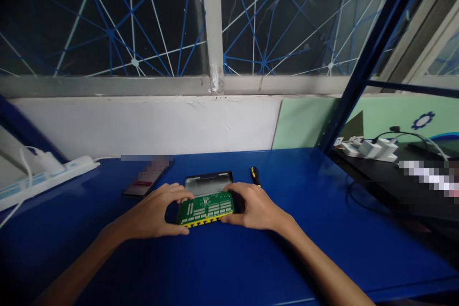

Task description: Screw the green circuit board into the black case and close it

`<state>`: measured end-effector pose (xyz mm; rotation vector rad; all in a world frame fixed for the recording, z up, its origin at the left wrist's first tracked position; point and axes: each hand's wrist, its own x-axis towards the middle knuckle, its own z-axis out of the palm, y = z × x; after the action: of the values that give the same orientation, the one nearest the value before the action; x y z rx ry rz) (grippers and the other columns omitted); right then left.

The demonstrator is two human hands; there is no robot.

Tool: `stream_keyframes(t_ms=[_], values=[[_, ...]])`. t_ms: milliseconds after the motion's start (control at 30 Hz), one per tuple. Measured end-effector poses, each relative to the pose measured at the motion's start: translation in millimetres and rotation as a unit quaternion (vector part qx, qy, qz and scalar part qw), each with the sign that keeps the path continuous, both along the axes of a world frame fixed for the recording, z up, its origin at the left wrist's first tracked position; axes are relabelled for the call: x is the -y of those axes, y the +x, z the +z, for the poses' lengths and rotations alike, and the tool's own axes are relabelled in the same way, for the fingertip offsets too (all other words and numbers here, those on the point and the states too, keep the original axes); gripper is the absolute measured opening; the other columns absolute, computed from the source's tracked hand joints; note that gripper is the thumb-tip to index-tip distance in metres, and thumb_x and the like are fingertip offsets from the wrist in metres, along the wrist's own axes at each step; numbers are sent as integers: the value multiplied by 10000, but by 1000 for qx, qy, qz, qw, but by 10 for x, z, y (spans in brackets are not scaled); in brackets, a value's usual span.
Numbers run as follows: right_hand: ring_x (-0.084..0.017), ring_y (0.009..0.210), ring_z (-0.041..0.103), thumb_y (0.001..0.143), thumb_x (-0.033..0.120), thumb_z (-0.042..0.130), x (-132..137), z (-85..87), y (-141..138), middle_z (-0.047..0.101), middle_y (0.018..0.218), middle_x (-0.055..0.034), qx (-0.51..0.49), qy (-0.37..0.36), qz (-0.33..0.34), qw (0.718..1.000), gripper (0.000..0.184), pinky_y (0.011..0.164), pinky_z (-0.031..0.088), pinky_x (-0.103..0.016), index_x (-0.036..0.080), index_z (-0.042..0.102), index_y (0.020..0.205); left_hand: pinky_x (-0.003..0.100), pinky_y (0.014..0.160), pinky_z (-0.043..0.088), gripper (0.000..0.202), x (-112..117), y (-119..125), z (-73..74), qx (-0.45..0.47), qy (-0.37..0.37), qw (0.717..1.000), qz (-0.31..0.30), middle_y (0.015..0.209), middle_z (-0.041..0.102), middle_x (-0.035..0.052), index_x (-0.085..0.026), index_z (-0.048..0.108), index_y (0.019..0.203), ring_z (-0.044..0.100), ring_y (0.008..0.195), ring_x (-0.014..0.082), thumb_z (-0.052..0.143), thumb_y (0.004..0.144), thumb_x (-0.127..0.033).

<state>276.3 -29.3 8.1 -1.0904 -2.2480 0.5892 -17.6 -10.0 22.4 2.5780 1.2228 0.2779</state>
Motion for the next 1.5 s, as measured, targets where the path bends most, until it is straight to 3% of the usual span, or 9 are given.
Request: stream_keyframes(t_ms=[400,733,1233,1433,1500], values=[[-211,799,622,754,445,709,-2,-65,-34,647,1060,-81,108,46,-6,993,550,692,448,-322,190,562,1218,439,918,382,787,-17,-3,-8,6,-1,999,-31,1155,583,101,-234,637,1181,496,1092,357,755,551,-690],[-211,771,618,774,476,673,7,-76,-36,643,1035,-85,156,66,-3,985,561,641,410,-309,184,568,1242,399,868,410,707,13,46,-10,0,13,999,-47,1096,576,76,-232,660,1154,524,998,307,794,569,-605],[-228,820,626,755,493,715,1,-68,-7,584,1127,-107,167,83,-17,982,533,671,463,-334,183,605,1175,407,868,417,647,15,45,-24,-9,18,998,-52,1095,559,74,-262,654,1171,516,1013,313,799,604,-537],[-228,810,626,722,641,685,-17,-23,31,592,1095,-103,134,93,-27,986,637,676,474,-343,187,624,1165,402,875,411,639,22,36,3,-14,10,999,-47,1116,561,79,-250,651,1181,520,1023,308,783,633,-551],[-207,771,620,760,640,651,-50,-4,78,599,1095,-103,112,100,-59,987,578,666,473,-335,194,638,1129,399,867,414,664,20,39,16,-12,8,999,-46,1117,563,82,-247,651,1186,523,1016,308,770,630,-590]])
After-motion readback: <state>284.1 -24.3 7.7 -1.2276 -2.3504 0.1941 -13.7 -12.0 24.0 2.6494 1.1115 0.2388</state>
